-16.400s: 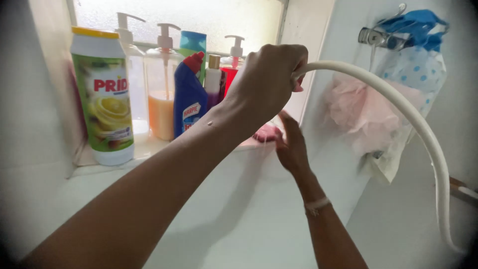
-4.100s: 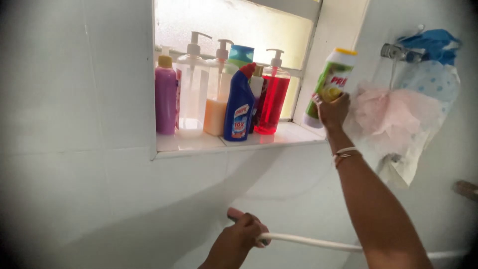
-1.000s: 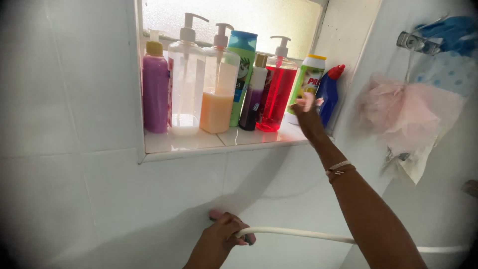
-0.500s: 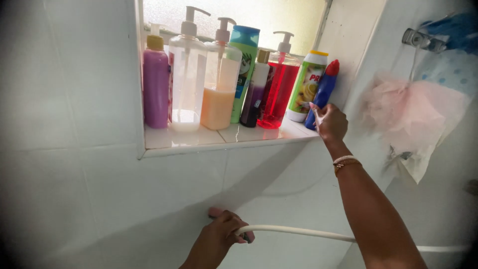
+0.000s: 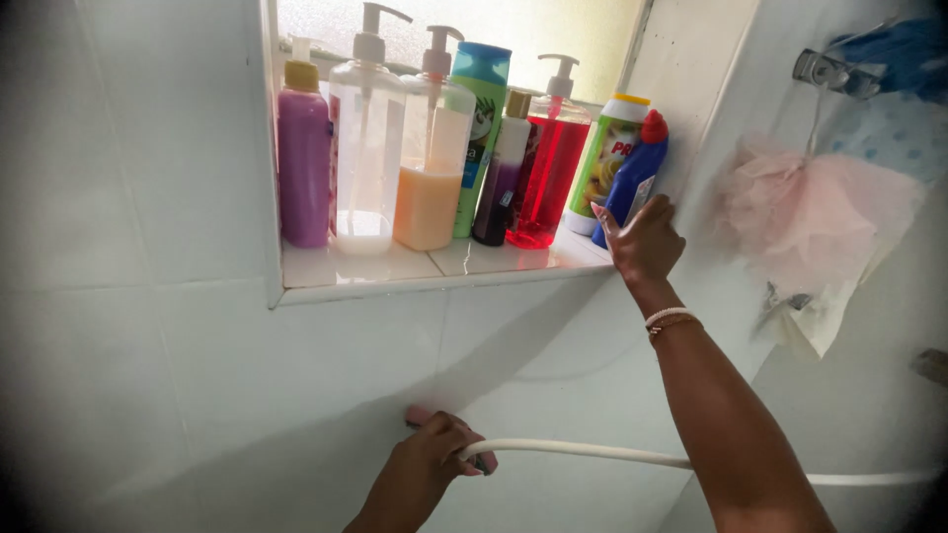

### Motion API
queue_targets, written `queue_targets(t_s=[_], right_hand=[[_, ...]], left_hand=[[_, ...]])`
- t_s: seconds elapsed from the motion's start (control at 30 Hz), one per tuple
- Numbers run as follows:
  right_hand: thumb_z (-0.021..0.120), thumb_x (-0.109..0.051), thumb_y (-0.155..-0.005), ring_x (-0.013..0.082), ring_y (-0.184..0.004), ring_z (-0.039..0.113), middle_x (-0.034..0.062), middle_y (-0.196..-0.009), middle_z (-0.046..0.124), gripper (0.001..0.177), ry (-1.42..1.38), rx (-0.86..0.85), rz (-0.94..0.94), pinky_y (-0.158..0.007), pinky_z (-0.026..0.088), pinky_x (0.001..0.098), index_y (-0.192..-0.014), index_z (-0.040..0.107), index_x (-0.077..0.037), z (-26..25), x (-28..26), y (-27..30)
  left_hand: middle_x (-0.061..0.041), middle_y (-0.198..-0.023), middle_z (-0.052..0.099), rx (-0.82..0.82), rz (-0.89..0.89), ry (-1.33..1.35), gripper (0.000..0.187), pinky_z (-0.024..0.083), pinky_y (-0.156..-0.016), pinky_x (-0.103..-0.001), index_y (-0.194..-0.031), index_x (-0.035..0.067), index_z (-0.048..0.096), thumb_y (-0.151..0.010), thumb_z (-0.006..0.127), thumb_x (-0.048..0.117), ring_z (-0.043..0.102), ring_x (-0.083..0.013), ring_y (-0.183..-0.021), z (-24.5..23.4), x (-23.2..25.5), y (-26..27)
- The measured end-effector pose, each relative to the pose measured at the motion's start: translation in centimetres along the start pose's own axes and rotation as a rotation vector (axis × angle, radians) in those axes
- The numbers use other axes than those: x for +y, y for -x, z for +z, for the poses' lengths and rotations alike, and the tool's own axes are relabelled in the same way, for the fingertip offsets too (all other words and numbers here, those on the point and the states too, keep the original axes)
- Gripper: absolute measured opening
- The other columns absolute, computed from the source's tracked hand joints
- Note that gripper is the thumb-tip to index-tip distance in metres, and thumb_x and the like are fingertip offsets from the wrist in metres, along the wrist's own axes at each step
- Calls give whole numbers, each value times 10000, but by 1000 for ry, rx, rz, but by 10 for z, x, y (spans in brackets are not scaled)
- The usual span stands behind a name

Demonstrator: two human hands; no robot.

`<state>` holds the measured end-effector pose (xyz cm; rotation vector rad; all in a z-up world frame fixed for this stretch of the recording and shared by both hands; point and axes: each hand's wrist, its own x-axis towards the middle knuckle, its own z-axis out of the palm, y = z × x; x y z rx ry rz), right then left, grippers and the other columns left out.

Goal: The person is cleaning and organizing bottles on a bathroom shelf using a sponge and water hose.

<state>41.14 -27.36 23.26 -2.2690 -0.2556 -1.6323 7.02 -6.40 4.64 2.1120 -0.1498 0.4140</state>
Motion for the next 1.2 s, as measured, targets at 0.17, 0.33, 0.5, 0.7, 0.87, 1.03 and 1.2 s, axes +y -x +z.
queue_targets(t_s=[0.17,0.33,0.5,0.7,0.87,1.03,1.2], right_hand=[[699,-857,-868,383,-741,689,180,-988,615,955,19,11,-11,-590,587,458,-1157,446,17,5,2,-8],[806,-774,-689,371,-872,722,185,-1019,700,938,33,13,-3,-591,557,555,-1154,465,-33,7,8,-16],[846,-566,-865,420,-853,718,233,-990,737,930,-111,-134,94,-743,564,493,-1428,417,37,44,63,-20],[831,-433,-922,302,-875,748,127,-941,759,490,-515,-318,45,-808,571,412,-1131,722,-3,-6,75,-20],[836,-370,-922,306,-885,736,116,-952,763,356,-280,-264,33,-814,564,441,-1066,764,-53,-11,66,-6],[852,-441,-839,417,-891,704,250,-1044,661,642,-101,-103,-2,-799,576,491,-1138,593,63,16,38,-3],[763,-722,-826,426,-877,717,255,-1024,681,859,-29,-242,110,-759,596,503,-1096,596,76,-9,5,-10]], left_hand=[[4,-1026,653,-4,1,12,157,602,-853,-272,-1044,126,735,-916,655,84,739,-143,-920,-1,4,2],[8,-1045,655,-40,-67,-42,151,604,-884,-258,-1052,139,745,-928,667,101,741,-133,-946,-3,4,1],[-13,-1022,659,-13,17,2,133,619,-869,-269,-995,111,763,-903,678,67,718,-146,-951,-8,13,8],[-8,-1022,658,-28,14,37,155,623,-845,-270,-992,117,771,-910,650,64,724,-145,-923,-4,14,10],[-13,-1023,653,-42,8,31,159,607,-837,-279,-1029,108,767,-932,643,85,723,-150,-922,-5,28,11],[-5,-1030,667,-33,-8,93,153,619,-862,-266,-1020,80,738,-947,605,57,732,-143,-934,-5,24,12],[4,-1023,665,-17,-62,103,171,605,-873,-255,-1017,100,755,-927,619,46,727,-132,-945,-3,23,14]])
